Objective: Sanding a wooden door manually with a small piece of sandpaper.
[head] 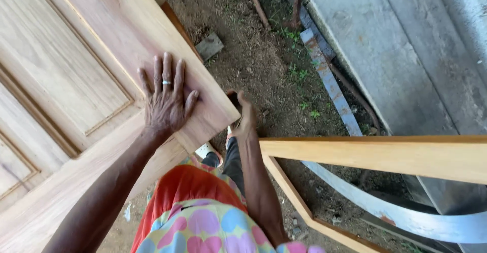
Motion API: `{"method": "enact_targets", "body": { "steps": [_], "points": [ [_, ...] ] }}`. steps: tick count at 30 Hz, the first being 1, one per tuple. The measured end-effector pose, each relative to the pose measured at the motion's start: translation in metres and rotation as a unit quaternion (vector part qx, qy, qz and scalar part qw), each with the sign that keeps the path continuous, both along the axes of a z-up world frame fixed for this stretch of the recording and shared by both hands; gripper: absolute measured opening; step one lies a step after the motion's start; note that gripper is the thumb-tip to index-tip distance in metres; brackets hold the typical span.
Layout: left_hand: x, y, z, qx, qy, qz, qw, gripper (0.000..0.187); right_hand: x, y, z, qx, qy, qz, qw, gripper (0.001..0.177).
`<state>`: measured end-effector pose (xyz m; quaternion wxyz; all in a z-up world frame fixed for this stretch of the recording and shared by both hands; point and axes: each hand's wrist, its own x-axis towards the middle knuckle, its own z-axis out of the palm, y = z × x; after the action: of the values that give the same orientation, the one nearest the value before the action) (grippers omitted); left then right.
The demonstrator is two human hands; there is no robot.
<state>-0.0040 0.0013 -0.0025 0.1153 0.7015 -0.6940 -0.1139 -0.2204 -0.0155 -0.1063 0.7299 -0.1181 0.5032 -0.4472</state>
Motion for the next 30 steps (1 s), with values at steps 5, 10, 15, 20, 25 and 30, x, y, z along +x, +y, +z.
{"method": "enact_targets", "body": {
  "steps": [5, 10, 15, 20, 25, 30],
  "points": [
    [0.004, -0.007, 0.006, 0.006, 0.011, -0.007, 1.000, 0.082, -0.003, -0.011, -0.001, 0.103, -0.042, 0.050, 0.993, 0.035],
    [0.000, 0.002, 0.002, 0.017, 0.011, 0.002, 1.000, 0.080, 0.008, 0.002, 0.043, -0.058, 0.092, 0.030, 0.994, 0.042],
    [0.001, -0.003, 0.006, 0.030, 0.003, 0.004, 1.000, 0.081, 0.005, -0.027, 0.010, -0.006, 0.007, 0.022, 1.000, 0.041],
    [-0.001, -0.004, 0.011, 0.032, 0.006, 0.003, 0.999, 0.081, 0.011, -0.012, 0.064, -0.034, 0.086, 0.030, 0.995, 0.040],
    [0.001, -0.003, 0.005, 0.025, 0.003, 0.000, 1.000, 0.082, 0.033, 0.015, 0.025, -0.179, 0.203, -0.095, 0.958, 0.041],
    [0.001, 0.000, 0.010, 0.036, 0.008, 0.006, 0.999, 0.081, 0.018, 0.009, -0.006, -0.132, 0.024, -0.142, 0.981, 0.037]
  ]
}}
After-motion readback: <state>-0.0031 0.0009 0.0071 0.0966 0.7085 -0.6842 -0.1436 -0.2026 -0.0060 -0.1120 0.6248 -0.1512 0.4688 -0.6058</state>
